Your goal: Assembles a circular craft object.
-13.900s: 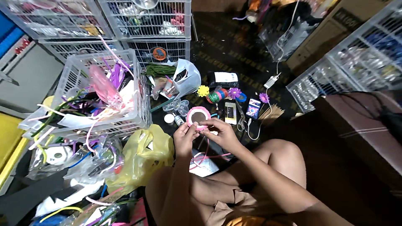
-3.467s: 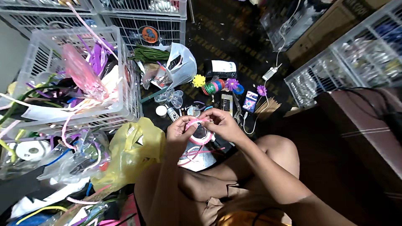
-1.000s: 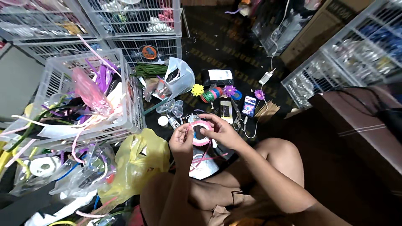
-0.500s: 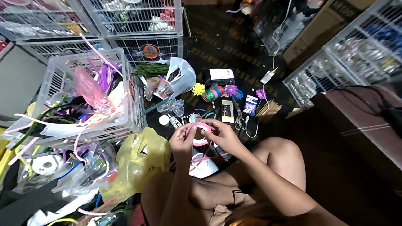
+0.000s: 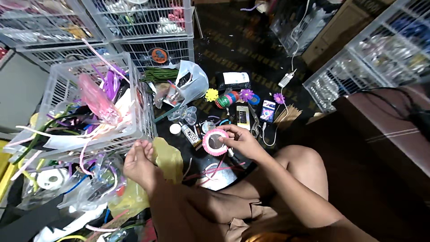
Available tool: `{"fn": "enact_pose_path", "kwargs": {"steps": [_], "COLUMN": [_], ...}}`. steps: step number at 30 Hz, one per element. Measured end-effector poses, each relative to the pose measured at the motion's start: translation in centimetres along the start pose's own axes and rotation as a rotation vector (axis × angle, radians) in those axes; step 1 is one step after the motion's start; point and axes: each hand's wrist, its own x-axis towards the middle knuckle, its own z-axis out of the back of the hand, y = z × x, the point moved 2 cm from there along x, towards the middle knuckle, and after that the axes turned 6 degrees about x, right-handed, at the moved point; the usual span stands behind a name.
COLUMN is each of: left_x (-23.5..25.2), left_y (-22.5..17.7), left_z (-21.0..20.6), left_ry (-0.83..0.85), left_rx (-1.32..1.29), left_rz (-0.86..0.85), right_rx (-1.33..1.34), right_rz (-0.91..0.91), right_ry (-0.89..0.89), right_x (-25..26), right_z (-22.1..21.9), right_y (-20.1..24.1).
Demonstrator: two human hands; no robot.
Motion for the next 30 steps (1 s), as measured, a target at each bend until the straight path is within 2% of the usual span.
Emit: {"fn": "enact_pose_path", "kwargs": {"steps": [2, 6, 10, 12, 19, 24, 25, 27, 29, 30], "left_x": [0.2, -1.3, -4.4, -5.4, -6.8, -7.0, -6.9, -5.2, -2.1, -0.5], "left_y": [-0.1, 0.7, 1.7, 2.1, 2.7, 3.2, 3.1, 2.8, 2.6, 2.2], "left_z": [0.2, -1.6, -3.6, -4.6, -5.5, -5.9, -5.8, -4.4, -2.1, -1.2], "left_ry": [-0.014, 0.090, 0.487, 0.605, 0.554, 0.412, 0.403, 0.370, 0.226, 0.087], "left_rx": [0.002, 0.011, 0.092, 0.134, 0.307, 0.499, 0.536, 0.464, 0.097, -0.060], "left_rz": [-0.044, -0.192, -0.520, -0.614, -0.758, -1.024, -1.024, -0.896, -0.651, -0.499], "right_rx": [-0.041, -0.163, -0.237, -0.265, -0.274, -0.317, -0.317, -0.298, -0.276, -0.271], "right_rz": [0.015, 0.071, 0.123, 0.128, 0.124, 0.140, 0.138, 0.134, 0.129, 0.123], "right_ry": [-0.005, 0.002, 0.019, 0.023, 0.038, 0.061, 0.061, 0.064, 0.056, 0.049], "right_x": [-0.1, -0.4, -0.5, -0.5, -0.6, -0.7, -0.7, -0.6, -0.7, -0.8], "right_z": [0.2, 0.6, 0.6, 0.6, 0.0, -0.4, -0.4, -0.2, 0.2, 0.4], "right_y": [0.3, 1.1, 1.5, 1.7, 1.9, 2.0, 2.0, 2.1, 2.3, 2.4]}}
